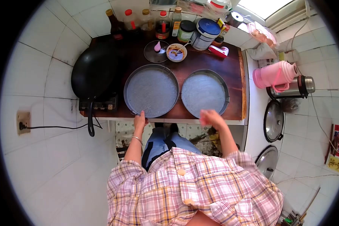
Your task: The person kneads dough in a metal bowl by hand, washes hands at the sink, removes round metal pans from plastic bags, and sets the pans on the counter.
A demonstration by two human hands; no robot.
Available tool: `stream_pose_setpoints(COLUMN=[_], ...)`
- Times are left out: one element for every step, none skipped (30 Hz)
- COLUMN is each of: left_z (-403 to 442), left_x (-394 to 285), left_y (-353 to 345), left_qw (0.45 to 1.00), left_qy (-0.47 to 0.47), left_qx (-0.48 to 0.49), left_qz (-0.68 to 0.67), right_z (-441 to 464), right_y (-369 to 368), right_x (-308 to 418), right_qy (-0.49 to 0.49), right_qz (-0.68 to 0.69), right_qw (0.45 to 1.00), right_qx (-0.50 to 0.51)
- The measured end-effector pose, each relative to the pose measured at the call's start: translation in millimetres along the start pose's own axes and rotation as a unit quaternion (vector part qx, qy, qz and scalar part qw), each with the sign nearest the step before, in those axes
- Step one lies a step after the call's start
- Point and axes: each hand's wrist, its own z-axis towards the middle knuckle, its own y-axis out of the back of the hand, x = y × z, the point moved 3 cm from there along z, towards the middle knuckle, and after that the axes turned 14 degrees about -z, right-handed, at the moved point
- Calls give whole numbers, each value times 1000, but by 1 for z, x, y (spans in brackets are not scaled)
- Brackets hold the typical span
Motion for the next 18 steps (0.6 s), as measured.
stream_pose_setpoints(left_z=[2, 6, 8, 9, 6, 4, 2, 0, 0, 3, 6, 9, 11, 11, 9, 7, 1, -4], left_x=[2, 0, -3, -5, -10, -13, -14, -14, -12, -11, -8, -4, 0, 0, 1, 0, -7, -10], left_y=[3, 5, 7, 8, 9, 11, 12, 11, 11, 12, 12, 12, 12, 12, 13, 13, 12, 12], left_qw=[1000, 998, 993, 993, 990, 985, 984, 987, 990, 989, 991, 992, 992, 993, 993, 993, 996, 996], left_qy=[3, -14, -31, -28, -43, -58, -55, -42, -29, -28, -20, -11, -11, -3, 6, 7, 39, 71], left_qx=[6, -11, -29, -26, -26, -27, -28, -22, -15, -14, -12, -10, -9, -14, -19, -18, -6, 7], left_qz=[2, 55, 107, 109, 135, 162, 166, 152, 138, 143, 134, 124, 126, 119, 112, 115, 85, 56], right_z=[14, 32, 59, 78, 109, 140, 161, 176, 187, 199, 207, 214, 220, 223, 226, 228, 225, 223], right_y=[5, 7, 13, 15, 17, 17, 16, 14, 11, 8, 4, 1, -1, -3, -4, -3, 0, 1], right_x=[29, 58, 83, 114, 133, 147, 161, 171, 177, 182, 188, 193, 193, 195, 195, 192, 192, 191], right_qy=[53, 107, 157, 177, 188, 198, 153, 108, 105, 91, 79, 86, 84, 131, 175, 168, 158, 158], right_qz=[-1, 48, 54, 78, 95, 112, 163, 213, 216, 283, 348, 370, 371, 369, 366, 382, 409, 390], right_qw=[998, 991, 980, 971, 965, 959, 966, 967, 966, 953, 934, 925, 925, 920, 914, 909, 899, 907], right_qx=[-17, -62, -109, -140, -154, -166, -130, -94, -94, -54, -14, -3, -3, 12, 26, 19, 23, 18])
